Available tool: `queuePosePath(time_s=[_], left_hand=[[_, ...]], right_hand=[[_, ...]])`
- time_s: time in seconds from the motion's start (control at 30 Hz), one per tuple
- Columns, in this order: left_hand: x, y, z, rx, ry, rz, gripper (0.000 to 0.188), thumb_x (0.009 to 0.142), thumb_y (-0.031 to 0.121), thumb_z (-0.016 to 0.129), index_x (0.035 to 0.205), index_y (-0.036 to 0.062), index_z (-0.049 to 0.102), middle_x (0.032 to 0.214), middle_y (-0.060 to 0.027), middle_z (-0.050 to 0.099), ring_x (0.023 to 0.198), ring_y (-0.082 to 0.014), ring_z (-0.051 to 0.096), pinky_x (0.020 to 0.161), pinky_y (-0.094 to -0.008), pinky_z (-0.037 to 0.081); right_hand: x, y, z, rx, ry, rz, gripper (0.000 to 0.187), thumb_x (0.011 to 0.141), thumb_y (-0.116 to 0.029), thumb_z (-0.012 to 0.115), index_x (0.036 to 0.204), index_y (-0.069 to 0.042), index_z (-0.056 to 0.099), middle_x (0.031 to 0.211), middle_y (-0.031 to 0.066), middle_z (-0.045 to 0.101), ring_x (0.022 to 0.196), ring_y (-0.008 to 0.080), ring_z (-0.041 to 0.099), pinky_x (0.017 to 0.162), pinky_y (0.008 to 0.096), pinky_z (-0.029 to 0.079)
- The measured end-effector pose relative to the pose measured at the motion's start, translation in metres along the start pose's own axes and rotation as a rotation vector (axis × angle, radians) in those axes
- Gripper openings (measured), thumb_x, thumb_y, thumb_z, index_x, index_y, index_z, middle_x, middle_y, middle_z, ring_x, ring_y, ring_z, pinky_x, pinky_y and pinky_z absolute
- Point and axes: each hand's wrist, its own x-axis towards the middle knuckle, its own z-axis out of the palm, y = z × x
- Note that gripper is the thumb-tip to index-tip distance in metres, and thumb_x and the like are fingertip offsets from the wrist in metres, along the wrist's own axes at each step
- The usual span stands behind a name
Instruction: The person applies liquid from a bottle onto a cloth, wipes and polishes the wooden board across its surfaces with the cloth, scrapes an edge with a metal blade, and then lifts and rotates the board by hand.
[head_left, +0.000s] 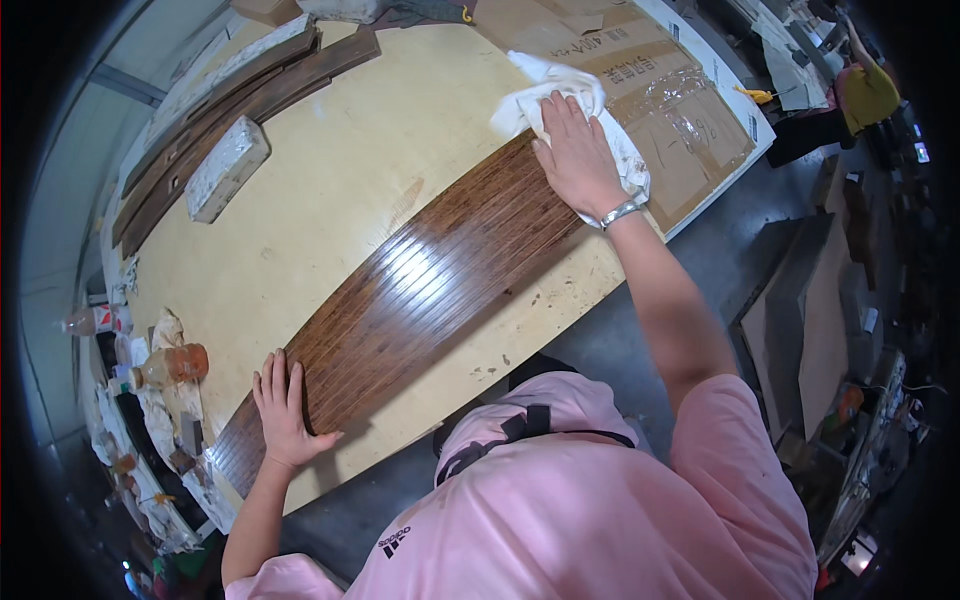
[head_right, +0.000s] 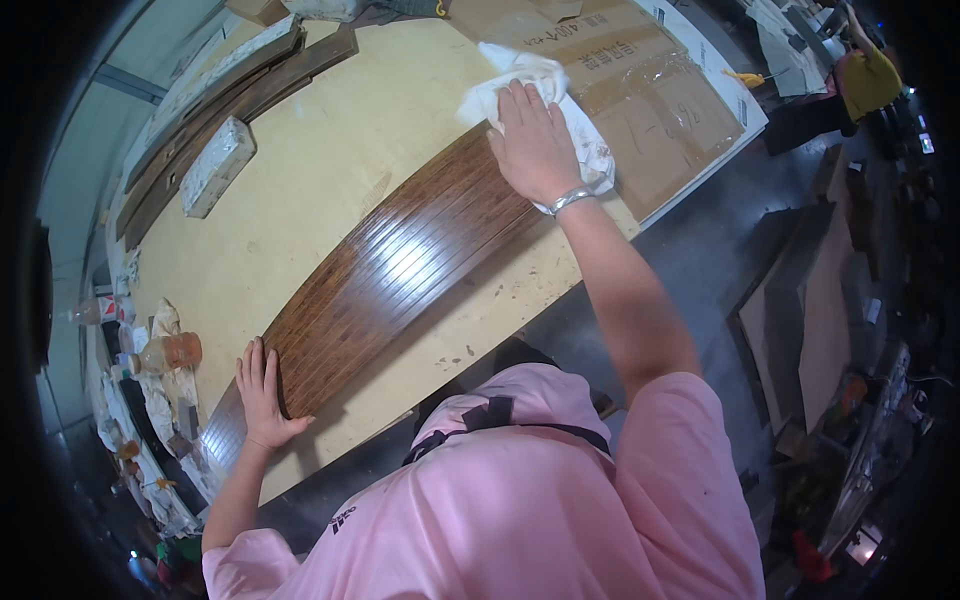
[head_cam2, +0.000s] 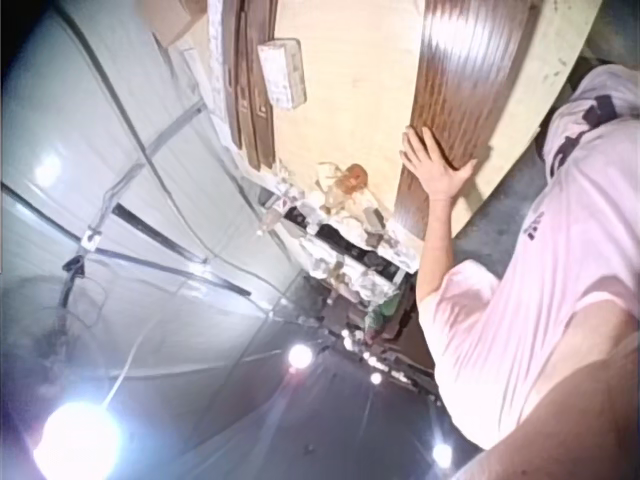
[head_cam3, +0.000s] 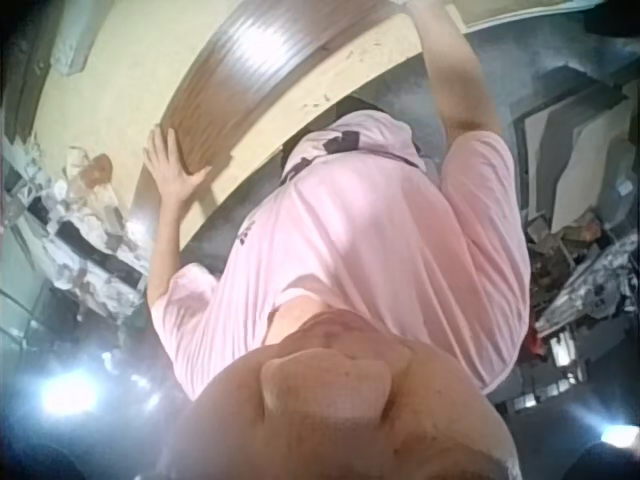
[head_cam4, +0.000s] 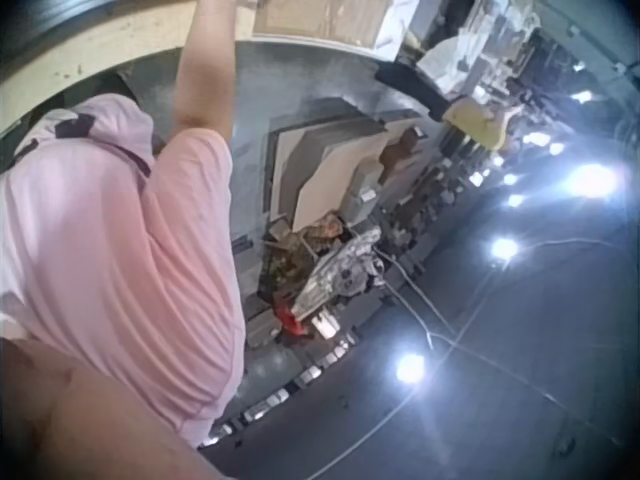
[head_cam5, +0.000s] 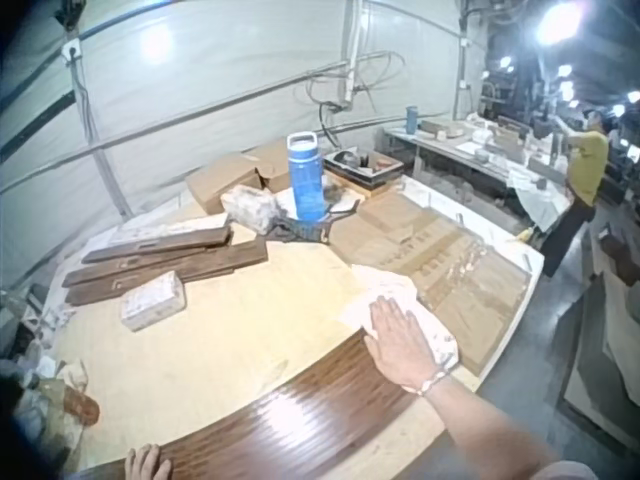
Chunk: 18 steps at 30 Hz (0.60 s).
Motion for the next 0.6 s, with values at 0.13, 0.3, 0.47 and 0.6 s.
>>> queuePosePath(time_s=[0.13,0.3,0.47,0.6], left_hand=[[-0.004,0.002,0.001,0.002,0.011,0.003,0.118,0.067,0.080,0.061,0.153,0.0055,0.030,0.159,-0.0276,0.023,0.146,-0.0461,0.022,0.114,-0.0656,0.013],[-0.009,0.003,-0.002,-0.005,0.007,-0.010,0.117,0.069,0.082,0.058,0.153,0.0058,0.030,0.159,-0.0274,0.023,0.147,-0.0462,0.022,0.114,-0.0655,0.013],[0.002,0.000,0.003,-0.003,0.001,-0.010,0.118,0.069,0.084,0.056,0.152,0.0053,0.031,0.159,-0.0275,0.023,0.147,-0.0461,0.021,0.115,-0.0654,0.013],[-0.004,0.002,0.000,0.002,0.000,-0.014,0.117,0.069,0.083,0.057,0.152,0.0049,0.031,0.158,-0.0278,0.024,0.146,-0.0463,0.022,0.114,-0.0652,0.014]], right_hand=[[-0.043,-0.056,0.003,0.141,-0.187,-0.121,0.047,0.092,-0.020,0.056,0.132,0.003,0.046,0.141,0.0229,0.046,0.136,0.0374,0.041,0.109,0.0469,0.036],[-0.002,0.016,0.000,0.165,-0.003,0.042,0.033,0.089,-0.009,0.051,0.121,0.003,0.050,0.109,0.0244,0.060,0.099,0.0410,0.060,0.091,0.0500,0.046],[0.014,0.139,-0.054,0.620,0.326,0.733,0.041,0.102,-0.030,0.047,0.115,0.005,0.062,0.106,0.0144,0.068,0.092,0.0249,0.065,0.085,0.0387,0.051],[-0.004,0.147,-0.163,1.185,0.687,0.703,0.032,0.104,-0.021,0.048,0.122,0.002,0.060,0.117,0.0138,0.066,0.106,0.0226,0.065,0.093,0.0377,0.051]])
